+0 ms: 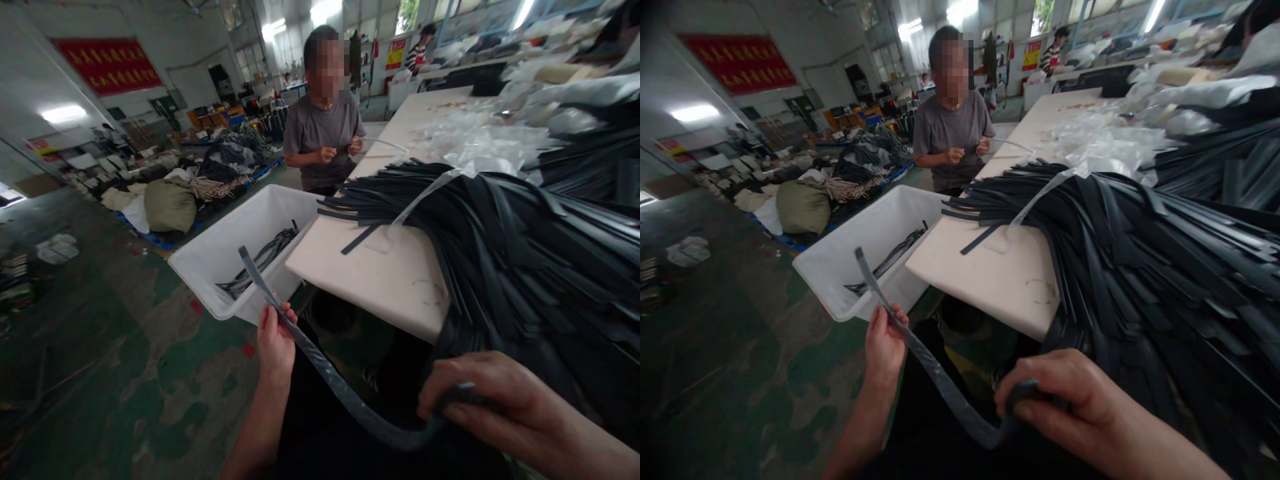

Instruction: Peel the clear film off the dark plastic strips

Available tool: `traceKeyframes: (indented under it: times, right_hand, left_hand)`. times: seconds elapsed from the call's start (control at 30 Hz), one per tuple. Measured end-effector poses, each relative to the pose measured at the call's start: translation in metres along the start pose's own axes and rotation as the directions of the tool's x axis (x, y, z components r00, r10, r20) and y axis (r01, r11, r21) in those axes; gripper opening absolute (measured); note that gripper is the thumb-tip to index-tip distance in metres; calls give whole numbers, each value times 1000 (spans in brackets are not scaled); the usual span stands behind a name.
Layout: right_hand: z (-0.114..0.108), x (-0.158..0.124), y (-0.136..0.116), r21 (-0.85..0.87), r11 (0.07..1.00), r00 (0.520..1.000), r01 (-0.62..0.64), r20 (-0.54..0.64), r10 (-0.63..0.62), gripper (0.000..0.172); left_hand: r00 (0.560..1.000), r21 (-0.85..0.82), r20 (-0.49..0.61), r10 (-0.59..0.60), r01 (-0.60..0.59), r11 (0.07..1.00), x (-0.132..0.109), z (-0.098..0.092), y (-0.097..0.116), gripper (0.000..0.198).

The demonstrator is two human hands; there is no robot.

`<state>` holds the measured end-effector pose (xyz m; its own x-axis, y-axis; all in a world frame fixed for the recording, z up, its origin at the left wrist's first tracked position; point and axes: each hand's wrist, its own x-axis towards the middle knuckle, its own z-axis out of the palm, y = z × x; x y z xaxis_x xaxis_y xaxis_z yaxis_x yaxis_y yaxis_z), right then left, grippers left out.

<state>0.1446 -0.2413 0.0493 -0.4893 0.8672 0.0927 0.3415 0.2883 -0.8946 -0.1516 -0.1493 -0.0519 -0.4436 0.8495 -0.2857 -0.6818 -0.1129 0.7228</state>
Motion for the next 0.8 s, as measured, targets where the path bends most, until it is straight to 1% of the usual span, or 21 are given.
traceKeyframes:
  times: [0.07, 0.1, 0.13, 0.2, 0.27, 0.33, 0.4, 0.5, 0.57, 0.67, 0.73, 0.8]
  right_hand:
    - [1, 21, 0, 166, 985, 998, -56, 41, 50, 25]
    - [1, 31, 1, 259, 962, 997, -82, 32, 76, 27]
    - [1, 40, 3, 343, 935, 995, -92, -1, 98, 29]
    - [-1, 57, 9, 483, 873, 993, -67, -54, 106, 33]
    - [-6, 73, 14, 586, 810, 989, -7, -114, 90, 34]
    - [-13, 85, 19, 650, 758, 979, 59, -184, 82, 31]
    - [-20, 96, 21, 672, 732, 969, 112, -237, 69, 29]
    - [-26, 106, 20, 677, 719, 969, 159, -248, 20, 31]
    - [-28, 110, 19, 662, 727, 964, 181, -266, 3, 34]
    - [-33, 111, 17, 605, 757, 932, 248, -363, -16, 34]
    - [-35, 109, 16, 576, 762, 901, 296, -432, -23, 33]
    - [-35, 105, 14, 550, 779, 890, 301, -455, -23, 33]
  left_hand:
    - [985, 132, 148, 89, -109, 985, -18, 5, -6, 29]
    - [972, 203, 213, 100, -144, 968, -26, 5, -10, 34]
    - [961, 276, 265, 82, -157, 948, -32, 5, -13, 36]
    - [936, 426, 352, -2, -159, 891, -41, 3, -18, 37]
    - [900, 542, 426, -88, -176, 821, -47, 1, -22, 36]
    - [868, 613, 474, -145, -207, 763, -52, 0, -26, 37]
    - [839, 658, 509, -192, -236, 716, -57, 2, -28, 37]
    - [790, 694, 558, -255, -276, 665, -63, 8, -28, 37]
    - [771, 699, 578, -267, -298, 650, -66, 11, -27, 38]
    - [761, 713, 586, -278, -322, 622, -66, 9, -27, 38]
    - [744, 739, 582, -328, -317, 594, -65, 5, -28, 37]
    - [720, 770, 568, -399, -293, 567, -63, 1, -28, 36]
